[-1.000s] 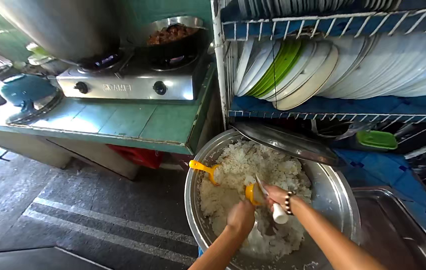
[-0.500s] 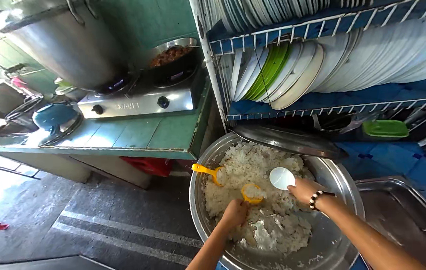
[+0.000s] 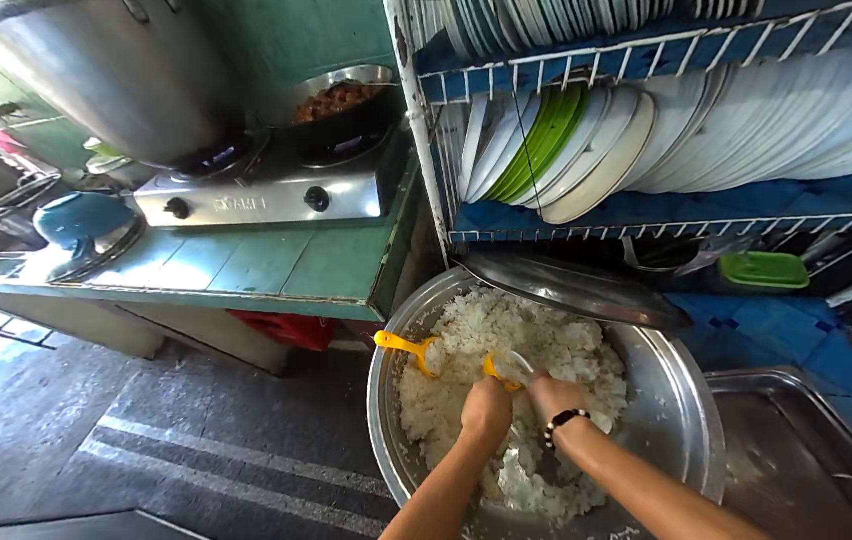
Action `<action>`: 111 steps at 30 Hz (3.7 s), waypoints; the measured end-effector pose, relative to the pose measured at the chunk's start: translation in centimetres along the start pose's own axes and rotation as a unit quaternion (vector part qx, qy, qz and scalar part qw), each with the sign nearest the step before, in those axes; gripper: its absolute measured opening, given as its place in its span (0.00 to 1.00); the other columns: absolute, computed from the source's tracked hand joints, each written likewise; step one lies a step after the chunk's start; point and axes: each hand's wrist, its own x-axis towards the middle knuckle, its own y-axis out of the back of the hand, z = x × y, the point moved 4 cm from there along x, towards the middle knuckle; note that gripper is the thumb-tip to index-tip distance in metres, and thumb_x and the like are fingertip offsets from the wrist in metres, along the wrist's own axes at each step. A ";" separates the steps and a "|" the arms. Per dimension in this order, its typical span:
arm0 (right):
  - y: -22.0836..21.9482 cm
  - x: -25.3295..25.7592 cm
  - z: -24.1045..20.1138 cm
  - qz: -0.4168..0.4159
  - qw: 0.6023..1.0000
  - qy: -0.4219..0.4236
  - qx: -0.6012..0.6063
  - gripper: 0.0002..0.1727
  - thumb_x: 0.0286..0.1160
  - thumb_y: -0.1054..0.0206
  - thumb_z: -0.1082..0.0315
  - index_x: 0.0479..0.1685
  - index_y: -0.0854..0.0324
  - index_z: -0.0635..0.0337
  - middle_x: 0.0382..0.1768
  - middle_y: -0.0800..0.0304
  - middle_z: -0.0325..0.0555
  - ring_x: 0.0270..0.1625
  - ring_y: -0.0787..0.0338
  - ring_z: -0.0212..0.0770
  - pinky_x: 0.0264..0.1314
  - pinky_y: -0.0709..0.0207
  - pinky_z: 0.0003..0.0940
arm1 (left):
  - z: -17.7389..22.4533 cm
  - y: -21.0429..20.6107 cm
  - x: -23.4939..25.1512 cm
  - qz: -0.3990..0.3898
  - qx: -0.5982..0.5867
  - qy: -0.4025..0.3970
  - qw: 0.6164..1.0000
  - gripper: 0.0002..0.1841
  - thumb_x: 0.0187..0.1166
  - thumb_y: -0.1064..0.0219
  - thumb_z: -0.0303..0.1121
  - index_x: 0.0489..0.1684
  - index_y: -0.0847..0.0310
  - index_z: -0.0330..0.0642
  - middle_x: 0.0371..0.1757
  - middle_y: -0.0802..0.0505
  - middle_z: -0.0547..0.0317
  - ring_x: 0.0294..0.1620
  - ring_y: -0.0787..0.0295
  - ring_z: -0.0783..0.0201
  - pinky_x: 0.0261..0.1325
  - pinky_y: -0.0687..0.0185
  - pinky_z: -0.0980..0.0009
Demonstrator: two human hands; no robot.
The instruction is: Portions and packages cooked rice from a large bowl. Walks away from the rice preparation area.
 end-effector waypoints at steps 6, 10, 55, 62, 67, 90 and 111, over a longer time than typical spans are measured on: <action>-4.7 -2.3 -1.2 -0.012 0.998 -0.007 0.068 0.25 0.92 0.54 0.71 0.86 0.46 0.66 0.69 0.17 0.67 0.69 0.13 0.63 0.70 0.20 0.57 | -1.4 -0.5 0.1 0.016 -0.128 -0.001 0.992 0.19 0.94 0.51 0.37 0.60 0.18 0.32 0.54 0.10 0.42 0.54 0.11 0.52 0.62 0.18 0.54; -1.1 -4.1 3.9 0.044 0.970 0.084 0.225 0.26 0.95 0.56 0.65 0.87 0.44 0.66 0.64 0.14 0.66 0.68 0.12 0.61 0.73 0.23 0.57 | -4.2 -0.9 -1.3 0.023 -0.460 -0.008 0.887 0.21 0.97 0.57 0.38 0.57 0.22 0.31 0.24 0.22 0.61 0.15 0.29 0.70 0.22 0.27 0.75; 1.6 -1.7 11.3 -0.069 0.907 0.050 0.413 0.16 0.96 0.51 0.61 0.68 0.33 0.63 0.30 0.23 0.44 0.26 0.17 0.36 0.34 0.19 0.30 | -3.7 -1.2 -2.7 0.007 0.201 -0.118 0.972 0.22 0.91 0.46 0.38 0.75 0.24 0.33 0.82 0.26 0.36 0.86 0.37 0.36 0.80 0.32 0.40; 7.2 0.9 4.7 0.113 0.993 0.006 -0.030 0.27 0.86 0.45 0.71 0.84 0.39 0.66 0.64 0.14 0.68 0.69 0.13 0.66 0.68 0.23 0.63 | -4.8 -0.7 1.1 -0.006 0.255 -0.017 0.967 0.36 0.75 0.33 0.22 0.87 0.41 0.29 0.88 0.37 0.31 0.89 0.44 0.31 0.82 0.37 0.36; 6.8 4.9 0.6 0.092 0.995 0.005 -0.030 0.25 0.90 0.49 0.72 0.84 0.39 0.69 0.69 0.17 0.67 0.74 0.17 0.64 0.74 0.25 0.59 | -3.6 -1.0 -0.2 -0.090 0.251 -0.085 0.960 0.42 0.63 0.27 0.15 0.86 0.36 0.36 0.91 0.48 0.30 0.86 0.45 0.24 0.73 0.25 0.34; 1.1 2.0 -0.8 -0.007 0.998 0.059 0.004 0.23 0.94 0.57 0.68 0.83 0.37 0.65 0.67 0.15 0.65 0.70 0.13 0.62 0.69 0.21 0.57 | -3.1 1.7 4.3 0.125 -0.151 -0.084 0.977 0.42 0.71 0.19 0.35 0.82 0.40 0.29 0.69 0.17 0.32 0.70 0.16 0.43 0.75 0.22 0.52; 2.4 2.9 -1.0 0.004 0.995 0.077 -0.061 0.25 0.93 0.56 0.69 0.86 0.40 0.62 0.65 0.13 0.66 0.69 0.13 0.65 0.68 0.21 0.59 | -3.5 -0.5 4.9 0.241 -0.316 -0.046 0.916 0.40 0.68 0.18 0.36 0.80 0.33 0.32 0.74 0.21 0.29 0.69 0.17 0.42 0.71 0.20 0.51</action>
